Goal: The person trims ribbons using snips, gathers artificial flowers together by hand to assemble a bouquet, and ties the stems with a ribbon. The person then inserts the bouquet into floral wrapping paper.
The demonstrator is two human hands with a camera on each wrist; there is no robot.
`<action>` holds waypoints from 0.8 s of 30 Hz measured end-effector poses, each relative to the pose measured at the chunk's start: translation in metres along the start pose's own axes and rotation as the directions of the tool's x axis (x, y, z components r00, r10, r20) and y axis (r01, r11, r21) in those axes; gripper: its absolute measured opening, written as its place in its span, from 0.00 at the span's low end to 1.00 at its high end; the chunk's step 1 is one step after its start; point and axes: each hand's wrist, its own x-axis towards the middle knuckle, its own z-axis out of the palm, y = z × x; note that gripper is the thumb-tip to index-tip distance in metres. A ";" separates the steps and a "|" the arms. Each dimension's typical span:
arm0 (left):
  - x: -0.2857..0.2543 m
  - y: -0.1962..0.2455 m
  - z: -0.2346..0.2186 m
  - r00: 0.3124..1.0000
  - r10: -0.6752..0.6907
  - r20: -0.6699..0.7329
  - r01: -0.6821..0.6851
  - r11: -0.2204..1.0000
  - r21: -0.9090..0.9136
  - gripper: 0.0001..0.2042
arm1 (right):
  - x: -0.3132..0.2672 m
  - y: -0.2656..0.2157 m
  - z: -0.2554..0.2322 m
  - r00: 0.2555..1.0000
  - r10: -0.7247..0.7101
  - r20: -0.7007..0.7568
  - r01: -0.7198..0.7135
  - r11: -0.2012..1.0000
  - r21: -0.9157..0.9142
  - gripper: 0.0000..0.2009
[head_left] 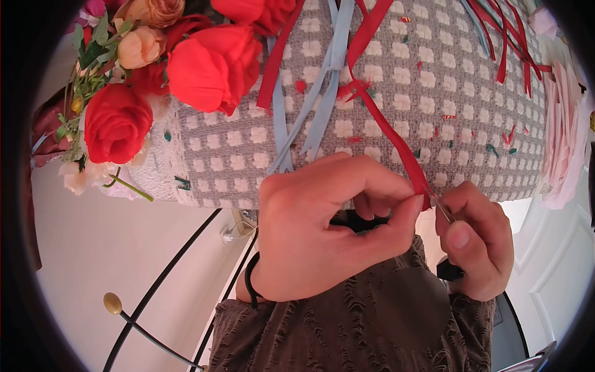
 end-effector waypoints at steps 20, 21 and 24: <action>-0.008 0.001 0.012 0.985 0.170 0.015 -0.170 0.985 0.037 0.07 | -0.002 0.005 0.006 0.988 -0.063 -0.140 0.092 0.973 0.210 0.05; -0.008 0.001 0.011 0.992 0.126 -0.006 -0.126 0.992 0.002 0.06 | -0.001 0.006 0.006 0.986 -0.097 -0.134 0.123 0.973 0.193 0.05; -0.006 0.000 0.011 0.999 0.034 -0.034 -0.038 0.991 -0.125 0.05 | 0.000 0.011 0.005 0.981 -0.152 -0.121 0.171 0.972 0.164 0.05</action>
